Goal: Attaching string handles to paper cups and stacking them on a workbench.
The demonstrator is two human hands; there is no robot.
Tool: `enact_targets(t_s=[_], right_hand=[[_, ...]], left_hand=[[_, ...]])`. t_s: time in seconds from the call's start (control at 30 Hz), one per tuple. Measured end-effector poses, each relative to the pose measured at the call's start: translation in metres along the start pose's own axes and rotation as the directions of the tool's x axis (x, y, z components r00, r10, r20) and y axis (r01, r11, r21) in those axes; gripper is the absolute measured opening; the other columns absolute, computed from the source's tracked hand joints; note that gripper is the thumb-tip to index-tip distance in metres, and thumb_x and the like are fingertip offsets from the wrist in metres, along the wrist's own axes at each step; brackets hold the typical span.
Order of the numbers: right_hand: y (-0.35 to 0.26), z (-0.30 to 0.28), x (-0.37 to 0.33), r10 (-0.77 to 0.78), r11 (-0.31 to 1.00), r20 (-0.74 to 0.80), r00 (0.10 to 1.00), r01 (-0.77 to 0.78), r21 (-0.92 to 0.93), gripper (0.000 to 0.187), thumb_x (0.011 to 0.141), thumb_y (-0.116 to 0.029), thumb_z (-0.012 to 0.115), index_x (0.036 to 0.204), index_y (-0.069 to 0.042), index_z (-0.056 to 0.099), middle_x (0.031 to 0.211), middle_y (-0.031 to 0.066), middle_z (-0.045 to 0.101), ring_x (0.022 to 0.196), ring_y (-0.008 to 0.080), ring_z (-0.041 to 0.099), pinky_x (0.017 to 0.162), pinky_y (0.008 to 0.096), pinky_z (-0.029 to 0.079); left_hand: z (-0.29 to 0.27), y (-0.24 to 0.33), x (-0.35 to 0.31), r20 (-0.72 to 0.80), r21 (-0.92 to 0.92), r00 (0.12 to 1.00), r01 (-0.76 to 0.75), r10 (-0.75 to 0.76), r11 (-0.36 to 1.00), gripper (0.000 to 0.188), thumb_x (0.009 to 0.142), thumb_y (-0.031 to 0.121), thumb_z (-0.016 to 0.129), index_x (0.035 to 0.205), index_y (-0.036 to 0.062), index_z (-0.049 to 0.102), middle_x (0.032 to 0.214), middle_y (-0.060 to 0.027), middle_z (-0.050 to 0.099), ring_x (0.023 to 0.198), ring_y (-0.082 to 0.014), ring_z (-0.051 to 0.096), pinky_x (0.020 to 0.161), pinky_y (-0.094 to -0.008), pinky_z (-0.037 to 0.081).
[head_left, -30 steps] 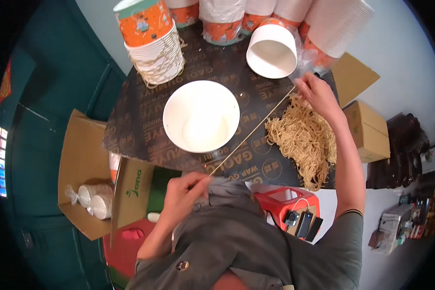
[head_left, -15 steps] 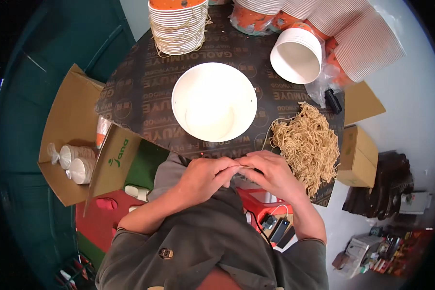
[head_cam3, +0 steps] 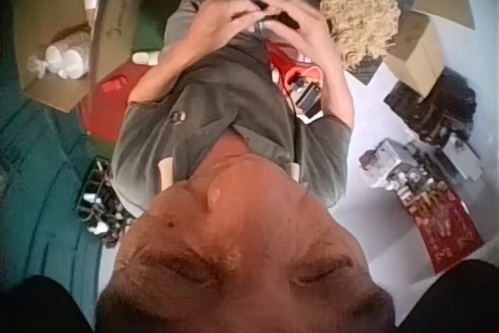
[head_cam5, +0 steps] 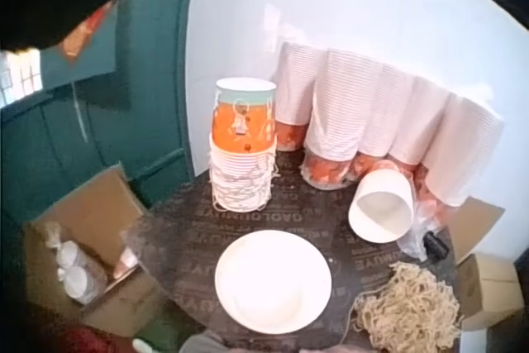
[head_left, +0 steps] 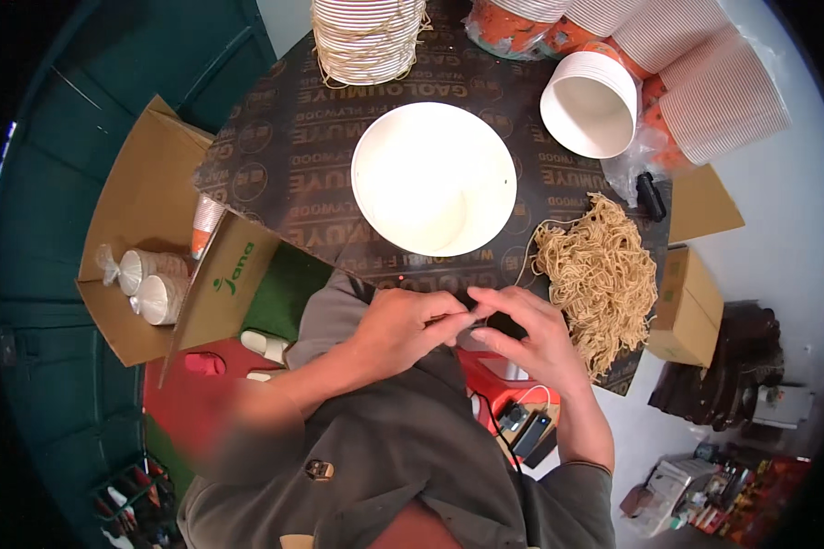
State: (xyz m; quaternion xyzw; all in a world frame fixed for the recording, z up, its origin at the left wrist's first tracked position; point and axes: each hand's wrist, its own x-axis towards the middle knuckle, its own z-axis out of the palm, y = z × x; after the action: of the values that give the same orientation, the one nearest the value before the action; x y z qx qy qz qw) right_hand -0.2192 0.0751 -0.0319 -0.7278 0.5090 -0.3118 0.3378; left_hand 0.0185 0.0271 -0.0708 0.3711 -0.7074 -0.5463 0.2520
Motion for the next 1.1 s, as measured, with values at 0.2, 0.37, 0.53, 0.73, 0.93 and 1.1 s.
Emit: enact_targets(t_s=[0.2, 0.37, 0.53, 0.73, 0.93, 1.1], right_hand=[[0.016, 0.004, -0.004, -0.063, 0.995, -0.094, 0.994, 0.069, 0.066, 0.017, 0.095, -0.004, 0.083, 0.112, -0.003, 0.08, 0.101, 0.0102, 0.074, 0.089, 0.0252, 0.075, 0.078, 0.0349, 0.059], [0.0, 0.007, 0.001, -0.103, 0.991, -0.202, 0.974, 0.118, 0.067, 0.026, 0.09, -0.008, 0.087, 0.115, -0.006, 0.079, 0.105, 0.0107, 0.076, 0.112, 0.0314, 0.075, 0.095, 0.0414, 0.061], [0.025, 0.011, -0.008, -0.183, 0.981, -0.164, 0.969, 0.191, 0.035, 0.025, 0.089, -0.009, 0.088, 0.112, -0.006, 0.08, 0.11, 0.0111, 0.078, 0.106, 0.0314, 0.076, 0.092, 0.0408, 0.062], [0.021, -0.005, -0.01, -0.16, 0.981, -0.228, 0.96, 0.181, 0.073, 0.017, 0.093, -0.004, 0.083, 0.108, -0.004, 0.077, 0.103, 0.0108, 0.074, 0.092, 0.028, 0.075, 0.079, 0.0374, 0.061], [0.012, -0.015, 0.003, -0.152, 0.952, -0.261, 0.953, 0.213, 0.222, 0.022, 0.092, -0.002, 0.084, 0.114, -0.002, 0.078, 0.105, 0.0113, 0.078, 0.094, 0.0259, 0.077, 0.081, 0.0348, 0.06], [0.007, -0.029, 0.01, -0.167, 0.923, -0.236, 0.957, 0.236, 0.305, 0.014, 0.092, 0.002, 0.082, 0.105, 0.0, 0.078, 0.101, 0.0109, 0.076, 0.091, 0.0242, 0.075, 0.081, 0.0343, 0.058]], left_hand=[[-0.002, 0.006, -0.001, 0.042, -0.109, 0.995, 0.096, -0.092, 0.989, 0.02, 0.109, 0.022, 0.073, 0.114, 0.0051, 0.082, 0.081, -0.0014, 0.079, 0.07, -0.0059, 0.066, 0.064, -0.0277, 0.053], [0.001, 0.015, -0.003, 0.035, -0.091, 0.995, 0.098, -0.095, 0.991, 0.02, 0.109, 0.023, 0.073, 0.111, 0.005, 0.081, 0.078, -0.0021, 0.076, 0.064, -0.0076, 0.062, 0.059, -0.0297, 0.05], [-0.001, 0.027, 0.001, 0.056, -0.04, 0.995, 0.089, -0.086, 0.995, 0.019, 0.108, 0.022, 0.074, 0.111, 0.005, 0.081, 0.079, -0.0033, 0.078, 0.066, -0.0085, 0.067, 0.06, -0.0303, 0.053], [0.0, 0.044, 0.006, 0.081, -0.008, 0.995, 0.059, -0.058, 0.998, 0.018, 0.109, 0.019, 0.072, 0.113, 0.0034, 0.08, 0.083, -0.0053, 0.08, 0.072, -0.0095, 0.072, 0.066, -0.0293, 0.057], [-0.007, 0.072, 0.009, 0.052, 0.005, 0.993, 0.102, -0.103, 0.995, 0.017, 0.108, 0.015, 0.073, 0.114, 0.0002, 0.079, 0.086, -0.0071, 0.08, 0.078, -0.0104, 0.074, 0.07, -0.0284, 0.057], [-0.015, 0.091, 0.016, 0.049, 0.056, 0.999, 0.003, -0.006, 0.998, 0.013, 0.106, 0.01, 0.076, 0.111, -0.0016, 0.079, 0.089, -0.0081, 0.08, 0.08, -0.0096, 0.075, 0.071, -0.0275, 0.058]])
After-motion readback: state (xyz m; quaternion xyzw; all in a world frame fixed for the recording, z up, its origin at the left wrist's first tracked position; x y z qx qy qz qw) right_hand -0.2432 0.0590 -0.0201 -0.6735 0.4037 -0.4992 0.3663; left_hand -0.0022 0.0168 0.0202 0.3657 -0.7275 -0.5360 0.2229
